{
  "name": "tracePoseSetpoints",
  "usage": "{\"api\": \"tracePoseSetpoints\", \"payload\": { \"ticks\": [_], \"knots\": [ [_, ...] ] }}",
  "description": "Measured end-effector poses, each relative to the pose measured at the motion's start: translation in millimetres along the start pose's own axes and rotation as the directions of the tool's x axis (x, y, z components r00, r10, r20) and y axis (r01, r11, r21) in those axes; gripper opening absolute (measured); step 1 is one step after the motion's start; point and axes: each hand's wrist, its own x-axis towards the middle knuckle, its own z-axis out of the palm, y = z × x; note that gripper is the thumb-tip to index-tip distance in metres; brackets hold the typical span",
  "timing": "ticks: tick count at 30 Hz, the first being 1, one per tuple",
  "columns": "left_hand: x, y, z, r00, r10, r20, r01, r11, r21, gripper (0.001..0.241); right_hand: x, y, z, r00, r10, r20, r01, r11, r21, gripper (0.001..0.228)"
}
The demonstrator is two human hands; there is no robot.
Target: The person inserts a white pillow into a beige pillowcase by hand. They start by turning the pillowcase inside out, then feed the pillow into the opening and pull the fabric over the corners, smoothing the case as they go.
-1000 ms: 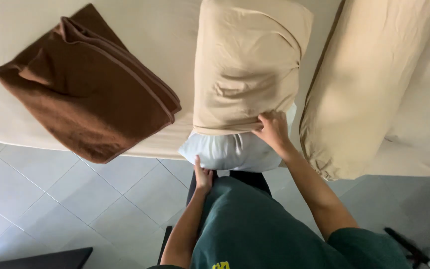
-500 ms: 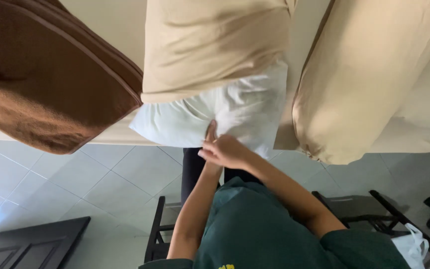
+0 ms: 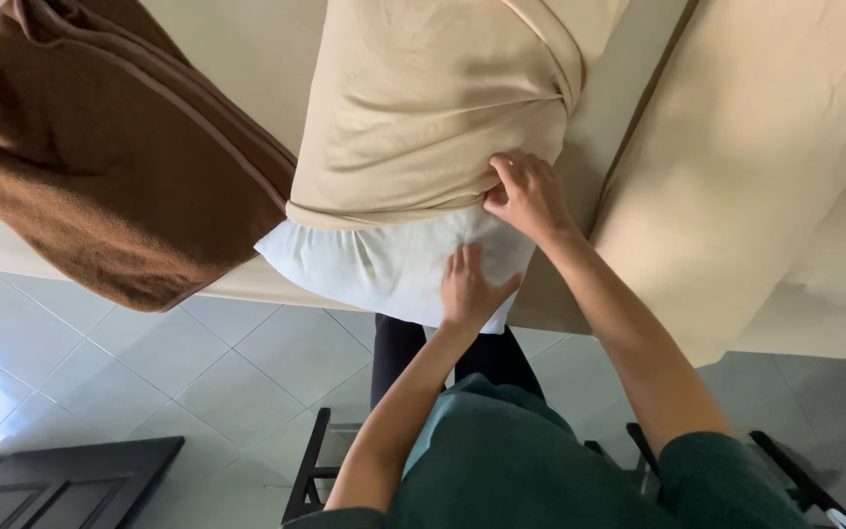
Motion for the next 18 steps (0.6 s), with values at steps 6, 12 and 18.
{"api": "tracePoseSetpoints", "payload": {
  "ticks": [6, 12, 18],
  "knots": [
    [42, -61, 116, 0.784, -0.452, 0.425, 0.207, 0.836, 0.508, 0.039, -20, 1, -5, 0.993, -0.104, 0.061, 0.110, 0.989, -0.102, 0.049],
    [36, -46, 78, 0.989, -0.026, 0.148, -0.045, 0.891, 0.452, 0.017, 9, 23, 15, 0.998, 0.054, 0.026, -0.045, 0.966, -0.253, 0.035],
    [66, 32, -88, 0.934, -0.068, 0.350, 0.281, 0.745, -0.605, 0.043, 29, 0, -56, 0.625, 0.741, 0.245, -0.777, 0.620, 0.105, 0.029]
  ]
}}
